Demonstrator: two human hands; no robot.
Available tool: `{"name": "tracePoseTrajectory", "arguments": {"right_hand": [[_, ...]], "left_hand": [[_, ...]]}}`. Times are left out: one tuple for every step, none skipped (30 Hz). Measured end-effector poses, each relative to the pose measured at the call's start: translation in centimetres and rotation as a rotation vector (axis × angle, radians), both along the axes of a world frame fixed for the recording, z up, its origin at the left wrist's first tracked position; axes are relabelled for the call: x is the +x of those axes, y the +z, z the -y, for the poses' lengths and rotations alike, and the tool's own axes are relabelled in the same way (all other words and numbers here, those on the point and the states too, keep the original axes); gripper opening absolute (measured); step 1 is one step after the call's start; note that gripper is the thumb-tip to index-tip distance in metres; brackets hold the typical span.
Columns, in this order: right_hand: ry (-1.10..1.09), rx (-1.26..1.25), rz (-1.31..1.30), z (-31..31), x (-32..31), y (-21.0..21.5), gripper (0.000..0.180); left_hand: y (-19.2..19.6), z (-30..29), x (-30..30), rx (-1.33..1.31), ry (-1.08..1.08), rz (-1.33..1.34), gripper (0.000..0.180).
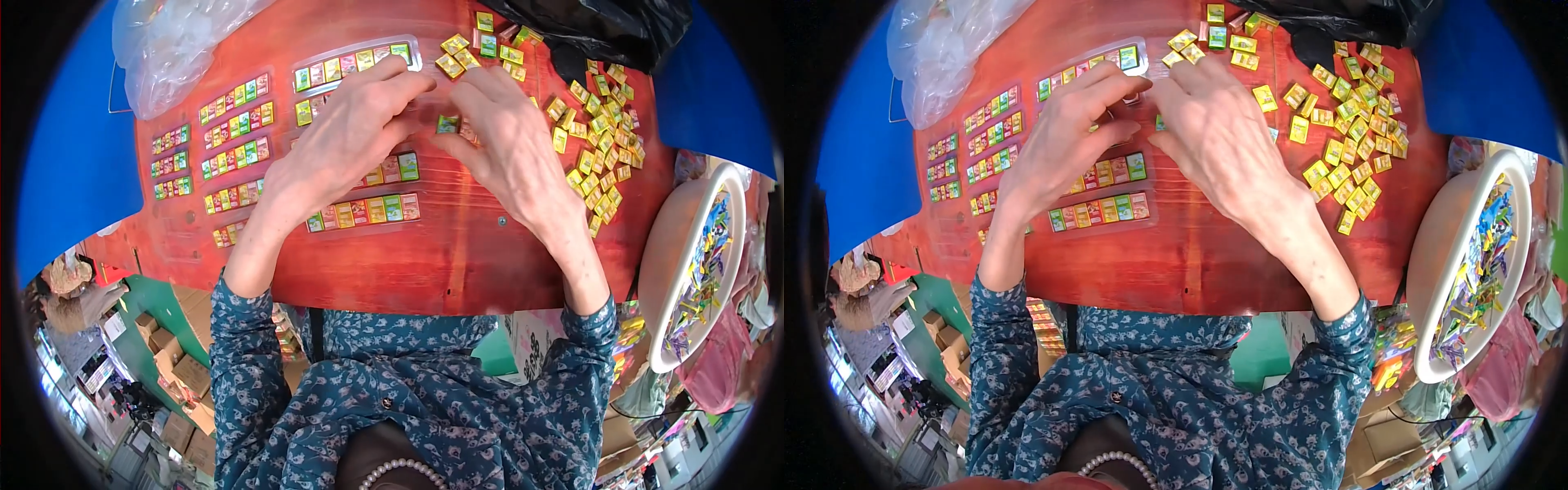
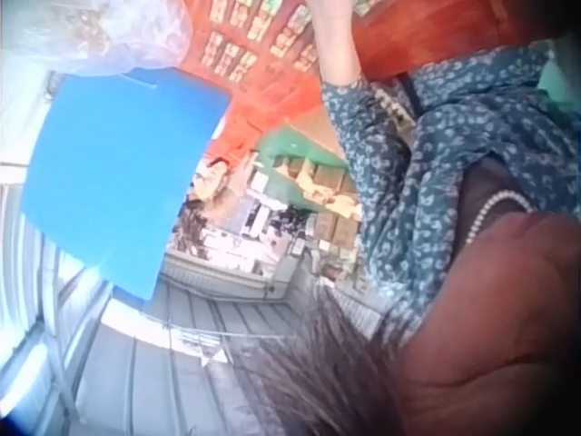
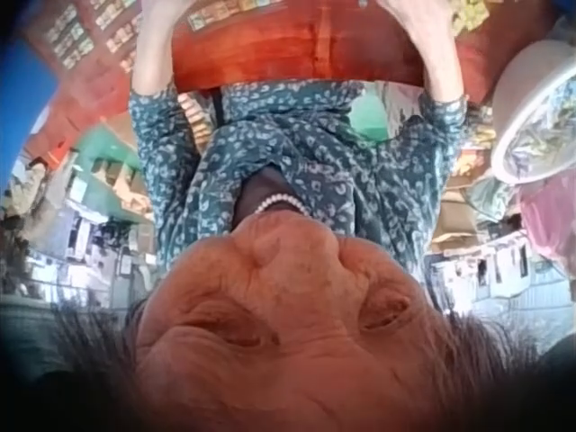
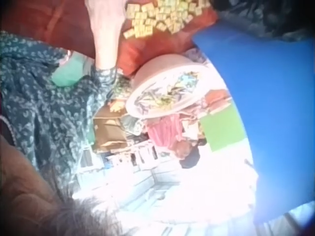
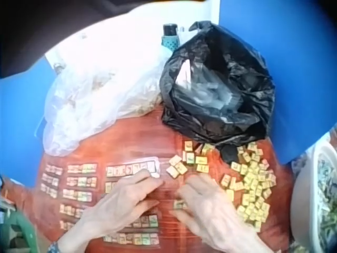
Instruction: Sorting and arranging miniature toy boxes into organized groups on a table.
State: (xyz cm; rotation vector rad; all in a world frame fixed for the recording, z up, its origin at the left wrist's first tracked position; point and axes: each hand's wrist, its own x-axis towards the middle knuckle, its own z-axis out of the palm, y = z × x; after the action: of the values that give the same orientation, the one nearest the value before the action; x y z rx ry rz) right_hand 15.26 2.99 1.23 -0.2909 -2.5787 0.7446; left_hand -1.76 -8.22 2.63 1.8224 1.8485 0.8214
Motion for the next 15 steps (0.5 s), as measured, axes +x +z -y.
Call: {"name": "tracePoseTrajectory", "arguments": {"right_hand": [[0.003,0.001,0.0,0.0,-0.2,-0.3,0.038],[0.003,0.033,0.04,-0.1,-0.3,-0.4,0.039],[0.003,0.064,0.082,-0.1,-0.3,-0.5,0.04],[-0.036,0.02,0.066,0.1,0.0,-0.1,0.038],[-0.052,0.02,0.059,0.0,0.5,0.5,0.038],[-0.068,0.02,0.053,-0.3,1.3,0.9,0.038],[-0.139,0.019,0.113,-0.6,2.8,1.1,0.04],[-0.187,-0.03,0.154,-0.7,3.9,1.3,0.04],[-0.236,-0.08,0.196,-0.8,4.9,1.4,0.041],[-0.277,-0.143,0.243,-0.7,5.6,1.9,0.039],[-0.296,-0.144,0.276,-0.7,6.2,1.9,0.039],[-0.314,-0.146,0.309,-0.7,6.7,1.8,0.038],[-0.314,-0.142,0.295,-0.7,7.1,1.2,0.039],[-0.319,-0.145,0.299,-0.7,7.1,0.9,0.039],[-0.316,-0.123,0.277,-0.5,7.0,0.6,0.04]], "left_hand": [[0.0,0.1,0.1,0.014,-0.008,0.01,0.033],[0.1,0.0,0.3,0.029,-0.018,0.021,0.032],[0.0,0.0,0.4,0.03,-0.017,0.023,0.032],[-0.1,-0.1,0.5,0.009,-0.044,0.025,0.032],[-0.5,-0.1,0.5,-0.007,-0.07,0.038,0.033],[-0.7,-0.1,0.6,-0.005,-0.065,0.053,0.033],[-1.1,-0.5,1.1,0.015,-0.088,0.04,0.035],[-1.0,-0.5,1.4,0.029,-0.096,0.009,0.037],[-0.8,-0.4,1.8,0.018,-0.084,-0.033,0.04],[-1.3,-0.4,1.9,0.02,-0.087,-0.028,0.04],[-2.3,-0.3,1.8,0.082,-0.109,-0.036,0.04],[-2.8,-0.3,1.8,0.143,-0.131,-0.045,0.04],[-2.8,-0.6,1.9,0.134,-0.17,-0.048,0.038],[-2.6,-0.9,2.0,0.132,-0.175,-0.045,0.038],[-2.2,-1.3,2.3,0.058,-0.171,-0.105,0.036]]}}
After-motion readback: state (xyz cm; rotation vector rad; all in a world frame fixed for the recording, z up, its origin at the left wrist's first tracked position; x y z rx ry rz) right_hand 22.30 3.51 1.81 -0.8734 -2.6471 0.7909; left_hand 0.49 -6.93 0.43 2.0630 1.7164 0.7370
